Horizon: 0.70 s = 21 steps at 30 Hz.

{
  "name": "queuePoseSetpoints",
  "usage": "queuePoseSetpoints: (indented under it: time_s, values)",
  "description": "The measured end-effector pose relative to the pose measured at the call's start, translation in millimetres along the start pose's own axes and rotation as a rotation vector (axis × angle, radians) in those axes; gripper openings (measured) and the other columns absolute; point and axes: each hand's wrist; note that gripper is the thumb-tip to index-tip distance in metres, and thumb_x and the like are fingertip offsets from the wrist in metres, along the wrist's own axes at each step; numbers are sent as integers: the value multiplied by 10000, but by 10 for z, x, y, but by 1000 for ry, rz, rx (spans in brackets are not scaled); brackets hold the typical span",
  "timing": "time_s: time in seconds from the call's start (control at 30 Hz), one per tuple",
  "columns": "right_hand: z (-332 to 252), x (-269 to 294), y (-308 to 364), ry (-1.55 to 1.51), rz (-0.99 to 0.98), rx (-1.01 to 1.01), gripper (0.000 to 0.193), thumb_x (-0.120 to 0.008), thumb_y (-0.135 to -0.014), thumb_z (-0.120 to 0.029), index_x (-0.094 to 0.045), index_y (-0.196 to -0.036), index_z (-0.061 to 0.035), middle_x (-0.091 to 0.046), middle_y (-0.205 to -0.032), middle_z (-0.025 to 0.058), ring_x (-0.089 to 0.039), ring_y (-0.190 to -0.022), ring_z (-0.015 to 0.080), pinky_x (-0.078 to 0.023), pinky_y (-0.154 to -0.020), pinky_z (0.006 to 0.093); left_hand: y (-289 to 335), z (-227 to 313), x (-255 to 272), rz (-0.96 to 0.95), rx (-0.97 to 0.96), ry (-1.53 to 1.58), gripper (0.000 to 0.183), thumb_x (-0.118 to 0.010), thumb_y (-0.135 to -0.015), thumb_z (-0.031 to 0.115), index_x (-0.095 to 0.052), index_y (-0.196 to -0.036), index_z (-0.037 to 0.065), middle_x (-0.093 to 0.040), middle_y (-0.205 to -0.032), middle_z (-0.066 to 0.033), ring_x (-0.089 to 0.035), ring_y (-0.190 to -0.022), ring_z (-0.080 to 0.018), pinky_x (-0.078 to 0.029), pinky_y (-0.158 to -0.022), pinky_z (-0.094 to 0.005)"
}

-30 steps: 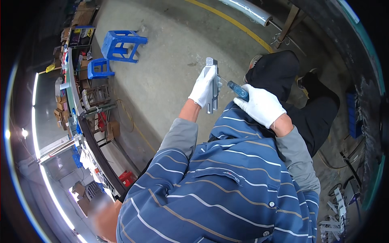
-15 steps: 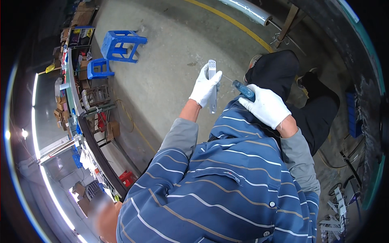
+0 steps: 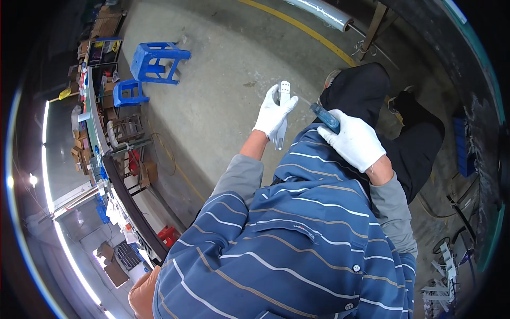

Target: Inspecting and processing metal components using a handheld tool at a workbench.

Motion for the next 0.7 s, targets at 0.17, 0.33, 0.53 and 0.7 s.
queuePoseSetpoints:
  time_s: [0.17, 0.33, 0.53, 0.7]
  values:
    - [13, -42, -7, 29, -17, 16, 369, -646, -1025, -371, -679, -1209, -53, -760, -982, 128, -734, -826, 321, -566, -807, 370, -15, -62, 25, -33, 43, 59, 873, -800, -890, 288, -344, -1567, -23, -483, -1532, -245, -518, -1397, -322, -422, -1160, -363]
    - [16, -64, -32, 35, -20, 25, 371, -646, -1024, -373, -684, -1204, -51, -759, -966, 126, -734, -815, 315, -566, -801, 364, 33, -77, 55, -38, 38, 51, 916, -820, -835, 261, -338, -1553, -40, -468, -1530, -281, -512, -1399, -365, -421, -1163, -381]
    - [-32, -113, -75, 73, -53, 69, 337, -603, -1024, -373, -685, -1106, -57, -750, -904, 129, -733, -768, 307, -567, -753, 374, 35, -184, 79, -5, 86, -36, 817, -779, -784, 125, -400, -1493, -22, -552, -1400, -239, -590, -1253, -313, -492, -1057, -354]
    - [-44, -182, -120, 103, -73, 94, 318, -578, -1029, -372, -667, -1034, -67, -738, -868, 127, -724, -740, 308, -561, -727, 387, 26, -295, 61, 17, 118, -68, 772, -742, -757, 72, -418, -1451, -24, -579, -1320, -223, -613, -1178, -290, -518, -1007, -348]
Point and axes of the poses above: each hand's wrist, its own y-axis away from the middle knuckle, its own x-axis out of the back of the hand, z = x × y
